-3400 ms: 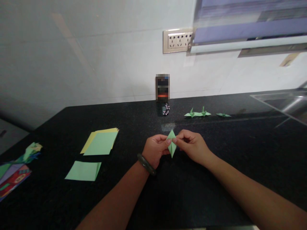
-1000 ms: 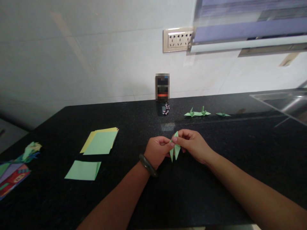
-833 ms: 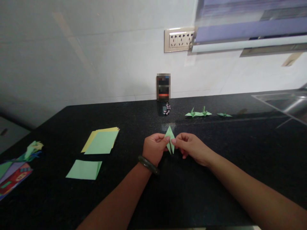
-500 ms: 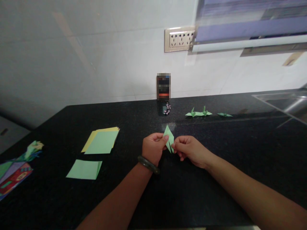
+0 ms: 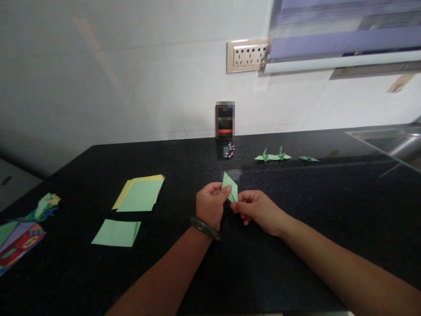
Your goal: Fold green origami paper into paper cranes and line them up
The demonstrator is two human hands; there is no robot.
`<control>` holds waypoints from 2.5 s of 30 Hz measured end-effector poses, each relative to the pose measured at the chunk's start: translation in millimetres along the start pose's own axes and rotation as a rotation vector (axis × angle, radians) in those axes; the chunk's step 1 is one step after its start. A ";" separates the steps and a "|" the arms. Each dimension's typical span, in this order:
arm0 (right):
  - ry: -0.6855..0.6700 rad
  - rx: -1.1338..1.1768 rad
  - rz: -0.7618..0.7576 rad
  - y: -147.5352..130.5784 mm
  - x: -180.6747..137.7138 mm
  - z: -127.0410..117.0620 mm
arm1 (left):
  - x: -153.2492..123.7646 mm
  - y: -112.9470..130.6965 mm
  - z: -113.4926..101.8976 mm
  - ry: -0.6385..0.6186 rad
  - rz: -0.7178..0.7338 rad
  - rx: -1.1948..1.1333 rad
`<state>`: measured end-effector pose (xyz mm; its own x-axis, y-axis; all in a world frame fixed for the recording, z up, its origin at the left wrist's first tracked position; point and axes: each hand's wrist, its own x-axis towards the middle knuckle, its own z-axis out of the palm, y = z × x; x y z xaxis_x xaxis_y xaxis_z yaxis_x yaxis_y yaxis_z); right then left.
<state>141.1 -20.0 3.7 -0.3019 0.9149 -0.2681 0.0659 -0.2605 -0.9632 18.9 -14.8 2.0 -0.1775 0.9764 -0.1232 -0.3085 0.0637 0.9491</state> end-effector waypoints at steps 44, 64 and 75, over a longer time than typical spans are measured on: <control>0.341 0.207 -0.317 -7.4 2.8 -12.7 | -6.7 1.2 3.3 -0.110 -0.065 -0.193; 0.274 -0.347 -0.607 -9.6 -4.6 -17.1 | -5.7 5.1 -3.1 -0.212 0.163 0.017; 0.208 -0.354 -0.513 -13.6 -10.8 -13.0 | -9.8 6.9 -1.4 -0.231 0.130 0.015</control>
<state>155.8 -22.4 19.5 -0.1906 0.9457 0.2633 0.2823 0.3097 -0.9080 17.3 -24.2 9.4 0.0043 0.9977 0.0679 -0.2831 -0.0639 0.9570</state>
